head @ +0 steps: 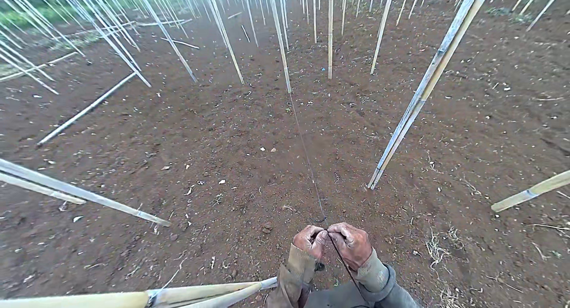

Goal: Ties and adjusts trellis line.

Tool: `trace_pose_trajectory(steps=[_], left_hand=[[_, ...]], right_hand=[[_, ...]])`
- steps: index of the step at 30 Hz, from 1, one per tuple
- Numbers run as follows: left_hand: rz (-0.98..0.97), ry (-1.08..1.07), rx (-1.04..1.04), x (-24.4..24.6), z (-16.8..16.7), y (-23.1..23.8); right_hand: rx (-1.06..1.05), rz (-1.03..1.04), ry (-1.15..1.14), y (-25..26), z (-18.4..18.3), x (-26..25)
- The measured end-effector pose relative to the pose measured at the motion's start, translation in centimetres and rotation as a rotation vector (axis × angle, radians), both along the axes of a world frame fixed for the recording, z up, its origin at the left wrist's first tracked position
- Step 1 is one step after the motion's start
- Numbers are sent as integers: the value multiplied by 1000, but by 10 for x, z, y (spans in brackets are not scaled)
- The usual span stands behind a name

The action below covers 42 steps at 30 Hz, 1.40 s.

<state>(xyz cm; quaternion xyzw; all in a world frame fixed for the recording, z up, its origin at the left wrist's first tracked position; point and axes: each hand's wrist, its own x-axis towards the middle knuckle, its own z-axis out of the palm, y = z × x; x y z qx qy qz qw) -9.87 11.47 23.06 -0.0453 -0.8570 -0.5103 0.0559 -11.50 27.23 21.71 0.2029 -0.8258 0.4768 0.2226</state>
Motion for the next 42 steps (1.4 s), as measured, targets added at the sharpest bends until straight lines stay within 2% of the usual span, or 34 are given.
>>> trace_pose_trajectory(steps=[3, 7, 11, 14, 16, 17, 19, 22, 24, 25, 27, 30, 32, 35, 36, 38, 40, 42], left_hand=[[69, -40, 79, 1, -4, 5], [188, 73, 83, 2, -15, 14], [139, 88, -44, 6, -8, 16], [144, 214, -243, 4, -20, 15], [137, 251, -385, 6, -23, 17], [105, 207, -431, 8, -20, 16], [20, 89, -487, 13, -15, 11], [-86, 20, -564, 19, -25, 2], [-151, 5, -582, 24, -27, -2], [-160, -16, -533, 26, -26, -5], [-54, -34, -282, 29, -31, -9], [320, -276, 227, 22, -27, -18], [610, -306, 527, 13, -36, -32], [782, -350, 895, 16, -60, -71], [776, -410, 939, 21, -67, -83], [659, -513, 789, 38, -80, -95], [396, -533, 595, 56, -88, -90], [63, -592, 442, 66, -101, -80]], right_hand=[[-99, -66, -96, -4, -1, 6], [-251, -35, -236, -11, -8, 14], [-562, 102, -563, -14, -12, 24], [-855, 161, -924, -15, -5, 30], [-935, 140, -1117, -12, -2, 27], [-912, 139, -1198, -8, -1, 24], [-707, 208, -1276, 1, -4, 20], [-406, 398, -1201, 17, -21, 16], [-410, 503, -1220, 24, -30, 14], [-463, 552, -1259, 27, -32, 13], [-571, 622, -1332, 29, -34, 10], [-557, 637, -1330, 25, -33, 8], [-511, 577, -1285, 26, -34, 11], [-559, 354, -1211, 40, -45, 15], [-575, 258, -1176, 47, -51, 14], [-544, 69, -1097, 65, -63, 10], [-442, -43, -1038, 80, -82, 8], [-252, -96, -1005, 92, -102, 10]])
